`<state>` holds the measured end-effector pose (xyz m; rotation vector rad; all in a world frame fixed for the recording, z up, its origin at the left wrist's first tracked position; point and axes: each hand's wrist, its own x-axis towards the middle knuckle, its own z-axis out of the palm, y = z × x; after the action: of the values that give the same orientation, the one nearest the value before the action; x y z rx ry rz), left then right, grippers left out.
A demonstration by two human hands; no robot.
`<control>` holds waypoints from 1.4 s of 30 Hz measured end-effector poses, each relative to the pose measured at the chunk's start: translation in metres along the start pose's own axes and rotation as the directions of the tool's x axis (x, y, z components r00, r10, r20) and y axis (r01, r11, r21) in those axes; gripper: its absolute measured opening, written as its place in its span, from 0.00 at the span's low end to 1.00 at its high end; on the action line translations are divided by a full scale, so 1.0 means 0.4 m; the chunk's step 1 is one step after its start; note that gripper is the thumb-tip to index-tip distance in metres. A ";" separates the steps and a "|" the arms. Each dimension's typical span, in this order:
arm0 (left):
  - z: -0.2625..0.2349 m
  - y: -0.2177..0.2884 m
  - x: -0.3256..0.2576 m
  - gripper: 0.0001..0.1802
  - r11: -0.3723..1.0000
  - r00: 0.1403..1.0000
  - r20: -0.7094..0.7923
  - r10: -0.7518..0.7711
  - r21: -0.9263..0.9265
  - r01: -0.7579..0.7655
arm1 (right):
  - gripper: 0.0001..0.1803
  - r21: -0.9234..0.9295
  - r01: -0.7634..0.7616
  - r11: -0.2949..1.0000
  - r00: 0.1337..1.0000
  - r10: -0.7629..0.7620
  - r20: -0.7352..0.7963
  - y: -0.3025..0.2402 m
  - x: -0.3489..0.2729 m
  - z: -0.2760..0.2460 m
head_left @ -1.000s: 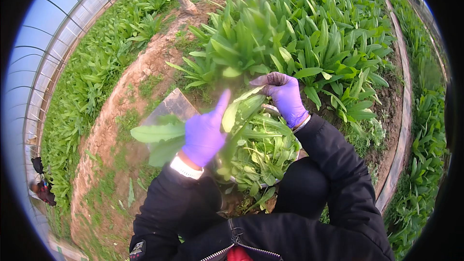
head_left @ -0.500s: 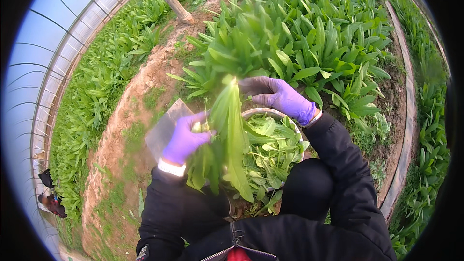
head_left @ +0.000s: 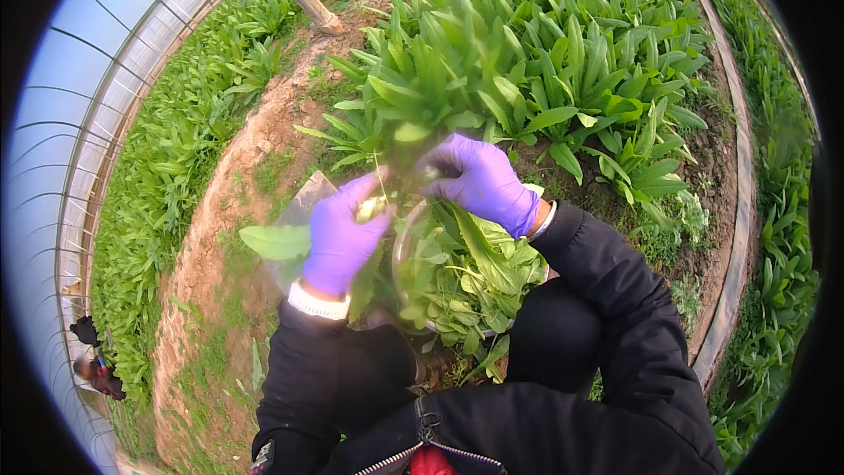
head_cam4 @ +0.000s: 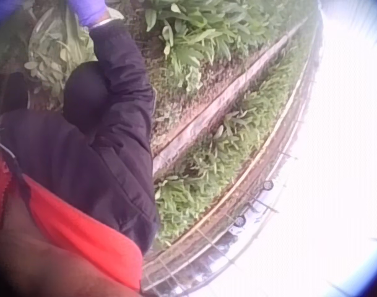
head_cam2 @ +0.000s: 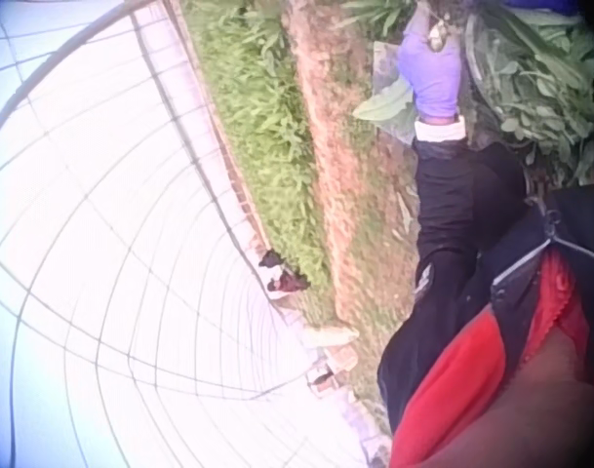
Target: The person harvests leafy green vegetables by hand in a greenhouse, pulling plants from the soil and placing them into a white bucket. The person repeatedly reaches for plants, removes them, and adds them to the bucket.
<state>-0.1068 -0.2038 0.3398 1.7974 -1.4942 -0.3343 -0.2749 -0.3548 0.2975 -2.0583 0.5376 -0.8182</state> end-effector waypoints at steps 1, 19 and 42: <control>0.021 0.005 0.006 0.29 0.994 1.000 0.025 0.002 -0.113 0.001 | 0.21 0.017 0.042 0.999 0.999 -0.042 0.004 -0.010 -0.004 0.011; 0.060 0.036 0.041 0.21 0.561 0.926 0.161 -0.342 -0.756 0.338 | 0.25 0.261 -0.119 0.958 0.986 0.084 0.142 0.054 -0.069 0.040; 0.186 0.067 0.091 0.22 0.494 0.890 -0.035 -0.454 -0.841 0.219 | 0.52 0.176 -0.093 0.980 0.959 0.041 0.282 0.065 -0.085 0.041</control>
<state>-0.1628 -0.2664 0.3176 1.2423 -0.5639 -0.8205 -0.2888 -0.3392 0.2569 -1.9271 0.3577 -0.5071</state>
